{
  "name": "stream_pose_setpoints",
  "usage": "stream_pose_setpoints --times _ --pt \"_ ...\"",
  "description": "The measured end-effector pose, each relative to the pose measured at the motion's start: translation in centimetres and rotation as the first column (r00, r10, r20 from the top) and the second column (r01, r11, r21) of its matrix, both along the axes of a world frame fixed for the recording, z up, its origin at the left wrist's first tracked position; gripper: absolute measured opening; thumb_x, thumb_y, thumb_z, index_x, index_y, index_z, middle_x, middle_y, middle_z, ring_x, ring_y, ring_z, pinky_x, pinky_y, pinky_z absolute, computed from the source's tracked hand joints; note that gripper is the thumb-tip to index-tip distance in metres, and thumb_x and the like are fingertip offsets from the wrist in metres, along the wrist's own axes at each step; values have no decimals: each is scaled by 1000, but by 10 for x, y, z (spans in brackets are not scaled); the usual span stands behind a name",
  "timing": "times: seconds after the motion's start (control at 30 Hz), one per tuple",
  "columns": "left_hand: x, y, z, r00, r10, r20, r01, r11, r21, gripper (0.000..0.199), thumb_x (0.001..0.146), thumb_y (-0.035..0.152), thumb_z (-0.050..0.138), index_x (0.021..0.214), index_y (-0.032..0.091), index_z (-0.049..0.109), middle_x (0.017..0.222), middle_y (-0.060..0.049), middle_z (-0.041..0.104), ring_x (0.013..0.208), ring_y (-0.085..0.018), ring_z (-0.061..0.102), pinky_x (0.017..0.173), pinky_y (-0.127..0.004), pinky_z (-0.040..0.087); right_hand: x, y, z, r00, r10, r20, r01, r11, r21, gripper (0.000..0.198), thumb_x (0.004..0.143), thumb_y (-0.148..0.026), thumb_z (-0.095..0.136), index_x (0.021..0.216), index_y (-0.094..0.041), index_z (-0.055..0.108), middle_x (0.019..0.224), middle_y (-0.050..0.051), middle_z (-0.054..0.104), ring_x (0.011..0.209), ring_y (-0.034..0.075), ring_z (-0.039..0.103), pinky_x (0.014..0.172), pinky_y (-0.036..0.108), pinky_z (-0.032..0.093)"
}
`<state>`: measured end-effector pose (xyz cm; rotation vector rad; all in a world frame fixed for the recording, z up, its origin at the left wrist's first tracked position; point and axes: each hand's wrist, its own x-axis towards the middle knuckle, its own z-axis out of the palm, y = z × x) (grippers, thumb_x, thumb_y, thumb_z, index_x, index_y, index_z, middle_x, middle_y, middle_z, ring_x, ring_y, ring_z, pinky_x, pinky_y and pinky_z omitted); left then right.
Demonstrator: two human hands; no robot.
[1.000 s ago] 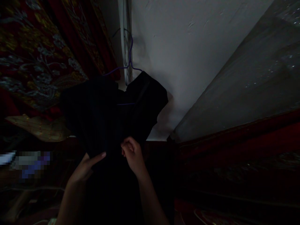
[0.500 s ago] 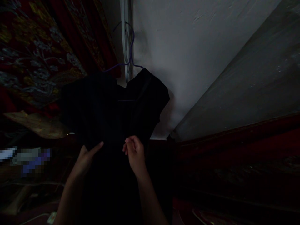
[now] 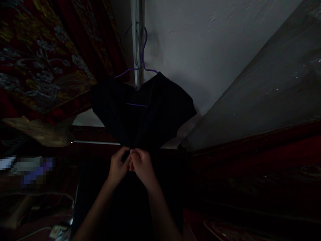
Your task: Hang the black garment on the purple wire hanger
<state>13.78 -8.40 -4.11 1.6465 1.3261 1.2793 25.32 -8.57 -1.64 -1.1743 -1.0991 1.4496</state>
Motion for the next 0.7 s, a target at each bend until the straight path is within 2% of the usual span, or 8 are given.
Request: stream_pose_setpoints --times 0.1,0.2,0.33,0.43,0.53,0.63,0.7 --pt "1 4 3 1000 -5 29 4 1000 19 11 87 28 61 81 20 66 77 -3 68 75 -20 65 73 -28 49 6 7 6 998 -36 -60 34 999 -20 37 79 -54 61 65 -20 56 40 -4 51 32 8 41 34 19 25" --pt "4 6 -2 1000 -21 12 20 999 44 11 90 24 59 83 20 66 82 -4 70 78 -19 66 75 -27 49 11 28 24 987 -84 -135 84 996 -7 37 76 -53 64 65 -18 58 40 -2 54 30 7 37 32 19 21" --pt "3 13 -18 997 -29 -70 32 998 48 10 92 24 59 85 19 66 83 -5 69 78 -19 67 74 -27 48 21 78 75 955 -193 -223 215 974 77 27 75 -39 66 63 -17 57 42 -1 55 31 7 40 32 18 20" --pt "-2 20 -30 992 -54 -118 58 998 36 12 91 23 59 82 19 66 80 -5 69 75 -19 67 71 -27 48 25 114 121 941 -236 -242 284 940 188 22 82 -27 60 62 -17 56 43 -2 55 32 5 39 33 17 20" --pt "-7 28 -33 988 -75 -136 79 996 30 14 91 23 59 81 19 67 79 -5 70 73 -19 67 70 -28 49 24 131 152 950 -211 -231 274 917 290 25 88 -25 56 64 -18 54 44 -3 55 32 3 37 33 16 21" --pt "-12 40 -14 973 -166 -160 167 986 -9 12 89 21 62 81 19 71 80 -6 73 74 -21 69 72 -30 52 21 128 159 973 -142 -184 200 915 349 29 91 -33 58 66 -18 55 45 -3 57 32 4 39 33 15 23" --pt "-14 50 15 969 -202 -145 210 977 43 12 87 21 65 93 20 75 92 -7 77 83 -22 72 81 -32 55 20 120 156 982 -108 -154 160 909 385 31 92 -37 58 67 -19 55 45 -3 57 32 4 40 33 15 24"
